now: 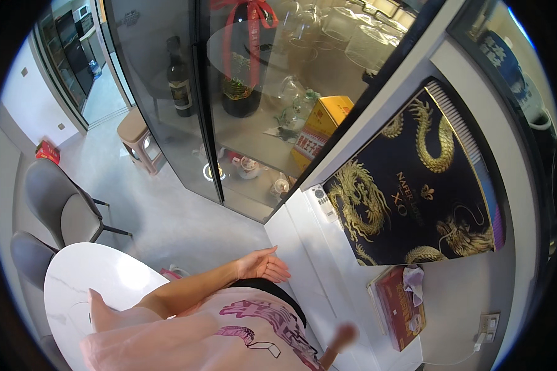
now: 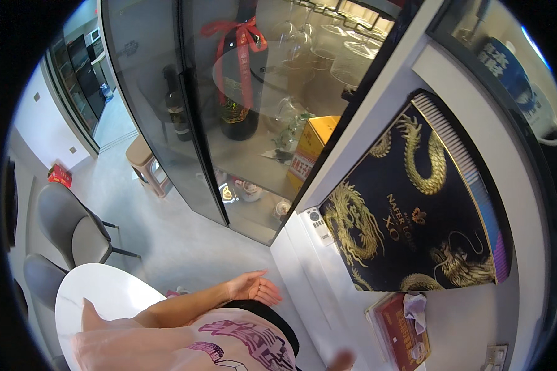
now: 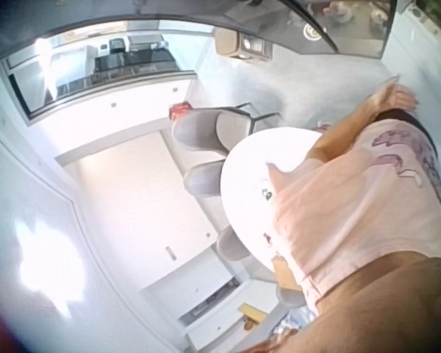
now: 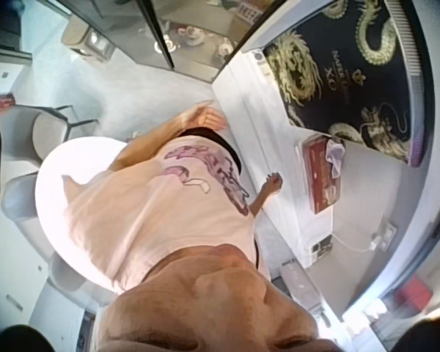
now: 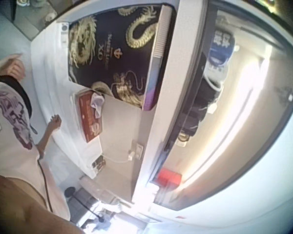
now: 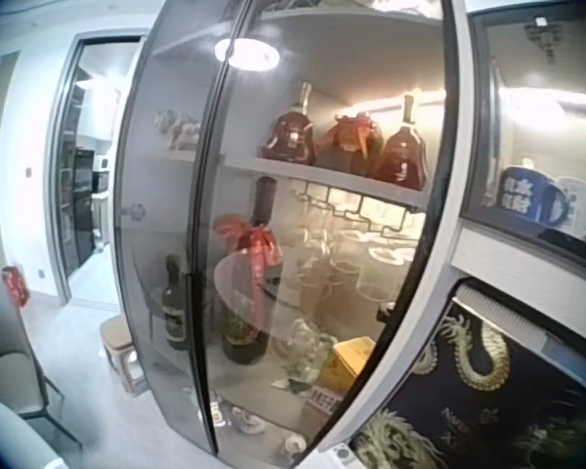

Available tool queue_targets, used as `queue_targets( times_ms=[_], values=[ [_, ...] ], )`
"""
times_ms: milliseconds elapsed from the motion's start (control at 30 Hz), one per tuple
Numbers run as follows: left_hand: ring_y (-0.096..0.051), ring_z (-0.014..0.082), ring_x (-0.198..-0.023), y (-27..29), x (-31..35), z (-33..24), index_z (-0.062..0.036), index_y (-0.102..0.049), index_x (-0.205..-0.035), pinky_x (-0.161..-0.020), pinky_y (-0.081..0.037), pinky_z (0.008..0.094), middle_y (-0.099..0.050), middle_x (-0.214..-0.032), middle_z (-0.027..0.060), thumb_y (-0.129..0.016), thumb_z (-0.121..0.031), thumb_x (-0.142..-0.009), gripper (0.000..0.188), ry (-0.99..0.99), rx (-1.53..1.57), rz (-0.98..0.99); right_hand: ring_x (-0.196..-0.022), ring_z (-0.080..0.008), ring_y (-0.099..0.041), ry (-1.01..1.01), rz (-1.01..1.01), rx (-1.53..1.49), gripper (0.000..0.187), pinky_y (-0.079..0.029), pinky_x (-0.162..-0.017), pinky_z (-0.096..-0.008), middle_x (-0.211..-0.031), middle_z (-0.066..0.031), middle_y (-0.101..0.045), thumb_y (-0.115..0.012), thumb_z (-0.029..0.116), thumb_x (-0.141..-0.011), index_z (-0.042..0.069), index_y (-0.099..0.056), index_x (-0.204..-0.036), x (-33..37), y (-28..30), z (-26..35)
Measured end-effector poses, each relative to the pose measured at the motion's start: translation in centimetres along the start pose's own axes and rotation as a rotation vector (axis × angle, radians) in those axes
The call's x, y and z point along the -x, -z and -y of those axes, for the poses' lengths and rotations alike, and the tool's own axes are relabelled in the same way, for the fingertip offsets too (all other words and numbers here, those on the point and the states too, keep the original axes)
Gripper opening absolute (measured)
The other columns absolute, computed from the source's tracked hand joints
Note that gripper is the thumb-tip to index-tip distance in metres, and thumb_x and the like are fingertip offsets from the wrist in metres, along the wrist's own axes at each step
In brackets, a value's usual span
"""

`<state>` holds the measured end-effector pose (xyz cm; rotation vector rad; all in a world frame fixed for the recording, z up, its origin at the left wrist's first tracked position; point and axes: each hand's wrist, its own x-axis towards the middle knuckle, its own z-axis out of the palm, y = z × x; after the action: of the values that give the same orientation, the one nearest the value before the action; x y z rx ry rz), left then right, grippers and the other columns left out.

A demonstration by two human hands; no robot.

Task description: The person opens a drawer and retrieves a plastic bag containing a pump and a clear tube. They remove the items from the bag and proceed to assemble the pump by connecting the tube to the pump head and screwing the components together.

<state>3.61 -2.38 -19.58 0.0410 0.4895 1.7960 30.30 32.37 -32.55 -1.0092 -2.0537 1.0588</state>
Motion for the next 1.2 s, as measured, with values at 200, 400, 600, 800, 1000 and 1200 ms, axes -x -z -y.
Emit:
queue_targets(
  times_ms=[200,400,600,800,1000,1200],
  values=[
    [-0.05,0.0308,-0.1,2.8,1.2,3.0,0.008,-0.047,-0.101,-0.089,-0.038,0.0372,-0.048,-0.109,0.0255,-0.031,-0.046,-0.085,0.058,-0.106,0.143,-0.169,-0.074,-0.0149,-0.053,0.186,0.226,0.06,0.016,-0.045,-0.064,-0.029,-0.081,-0.0041,-0.055,-0.053,0.014,-0.078,0.005,-0.053,-0.09,-1.4,-1.1,-1.0],
    [-0.05,0.0296,-0.1,5.1,1.8,3.3,0.0071,-0.046,-0.1,-0.087,-0.04,0.0366,-0.048,-0.108,0.0246,-0.032,-0.047,-0.084,0.058,-0.233,0.164,-0.328,-0.091,-0.0204,-0.051,1.106,0.099,0.83,0.023,-0.039,-0.079,-0.0354,-0.094,-0.0051,-0.055,-0.054,0.021,-0.077,0.008,-0.054,-0.096,-1.4,-3.5,4.2],
    [-0.053,0.0279,-0.095,8.0,3.8,3.9,0.0045,-0.046,-0.098,-0.087,-0.04,0.0354,-0.052,-0.103,0.0217,-0.036,-0.043,-0.084,0.05,-0.172,0.147,-0.589,-0.096,-0.0215,-0.049,0.911,0.297,0.851,0.031,-0.037,-0.082,-0.0386,-0.1,-0.0055,-0.054,-0.054,0.029,-0.077,0.011,-0.053,-0.102,-1.9,-11.0,-10.5],
    [-0.054,0.0278,-0.094,12.0,4.5,4.4,0.0025,-0.053,-0.088,-0.087,-0.04,0.0337,-0.056,-0.097,0.0201,-0.043,-0.041,-0.082,0.045,-0.003,0.031,-0.595,-0.094,-0.0227,-0.05,0.805,0.428,0.889,0.029,-0.038,-0.079,-0.0394,-0.099,-0.0061,-0.054,-0.054,0.027,-0.075,0.013,-0.054,-0.1,1.7,-13.0,-12.3],
    [-0.056,0.0248,-0.09,15.9,3.5,1.3,0.0031,-0.053,-0.093,-0.084,-0.041,0.0306,-0.056,-0.099,0.0179,-0.05,-0.04,-0.08,0.045,0.301,-0.247,-0.477,-0.086,-0.0252,-0.053,0.209,0.534,0.876,0.022,-0.041,-0.07,-0.039,-0.093,-0.008,-0.056,-0.05,0.025,-0.076,0.014,-0.056,-0.095,9.8,-11.9,-5.7],
    [-0.053,0.0246,-0.094,21.5,0.8,-2.2,0.0044,-0.051,-0.09,-0.084,-0.042,0.0308,-0.056,-0.096,0.0182,-0.048,-0.033,-0.082,0.039,0.614,-0.584,-0.292,-0.077,-0.028,-0.055,-0.396,0.245,0.788,0.018,-0.044,-0.061,-0.0385,-0.084,-0.0103,-0.058,-0.048,0.024,-0.076,0.014,-0.058,-0.088,20.1,-10.3,3.5]
  ],
)
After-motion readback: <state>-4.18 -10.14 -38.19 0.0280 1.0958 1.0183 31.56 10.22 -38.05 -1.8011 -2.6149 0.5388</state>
